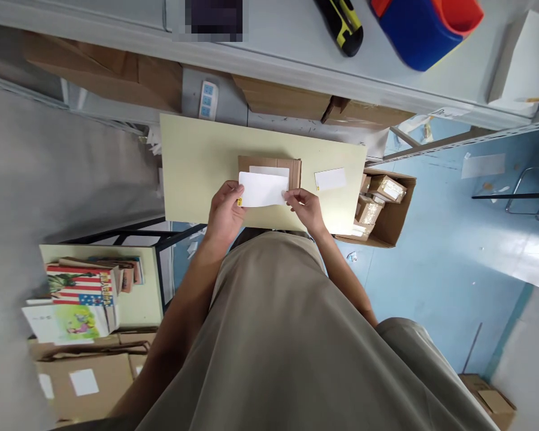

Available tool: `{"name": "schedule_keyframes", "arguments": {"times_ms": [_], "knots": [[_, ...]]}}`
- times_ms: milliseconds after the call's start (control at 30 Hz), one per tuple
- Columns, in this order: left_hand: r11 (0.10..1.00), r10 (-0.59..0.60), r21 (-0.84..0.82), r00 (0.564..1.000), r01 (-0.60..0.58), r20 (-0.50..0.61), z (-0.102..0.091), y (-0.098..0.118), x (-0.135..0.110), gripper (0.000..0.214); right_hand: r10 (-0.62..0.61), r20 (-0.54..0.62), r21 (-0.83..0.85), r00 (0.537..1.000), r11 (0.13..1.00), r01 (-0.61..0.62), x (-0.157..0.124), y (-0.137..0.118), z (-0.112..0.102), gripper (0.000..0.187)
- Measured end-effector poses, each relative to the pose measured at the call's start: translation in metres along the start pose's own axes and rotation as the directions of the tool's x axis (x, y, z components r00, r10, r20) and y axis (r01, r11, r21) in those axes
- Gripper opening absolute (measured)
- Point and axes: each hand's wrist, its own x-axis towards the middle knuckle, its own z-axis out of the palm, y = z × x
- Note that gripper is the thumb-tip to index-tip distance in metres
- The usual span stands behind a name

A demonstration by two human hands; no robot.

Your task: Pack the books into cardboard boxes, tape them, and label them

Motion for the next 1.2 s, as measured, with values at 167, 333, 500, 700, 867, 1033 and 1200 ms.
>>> {"name": "schedule_keyframes", "arguments": {"times_ms": [167, 333, 500, 700, 867, 1033, 1200], "knots": [[1.000, 0.009, 0.024, 0.999, -0.008, -0.037, -0.001, -0.006, 0.002, 0.049, -0.024, 0.003, -0.007, 1.000, 1.000, 0.024, 0.002, 0.003, -0.001, 0.049], [0.994, -0.067, 0.079, 0.987, 0.079, -0.146, -0.011, -0.031, 0.008, 0.044, -0.041, 0.013, -0.091, 0.999, 0.995, 0.042, 0.003, 0.012, -0.008, 0.040], [0.983, -0.126, 0.106, 0.970, 0.150, -0.207, -0.023, -0.060, 0.019, 0.037, -0.014, 0.011, -0.206, 1.000, 0.978, 0.016, 0.010, 0.020, -0.012, 0.042], [0.938, -0.012, 0.331, 0.962, 0.105, -0.272, -0.026, -0.077, 0.051, 0.029, -0.001, -0.052, -0.371, 0.999, 0.928, -0.019, 0.036, 0.027, -0.002, 0.040], [0.911, 0.052, 0.407, 0.964, 0.061, -0.261, -0.020, -0.082, 0.077, 0.020, 0.021, -0.085, -0.513, 0.996, 0.856, -0.061, 0.059, 0.028, 0.007, 0.027], [0.891, 0.044, 0.448, 0.969, 0.073, -0.245, -0.015, -0.087, 0.088, 0.020, 0.048, -0.114, -0.567, 0.992, 0.817, -0.105, 0.068, 0.031, 0.010, 0.025], [0.870, 0.040, 0.485, 0.967, 0.090, -0.253, -0.012, -0.090, 0.092, 0.017, 0.054, -0.151, -0.587, 0.987, 0.798, -0.134, 0.072, 0.034, 0.012, 0.027]]}}
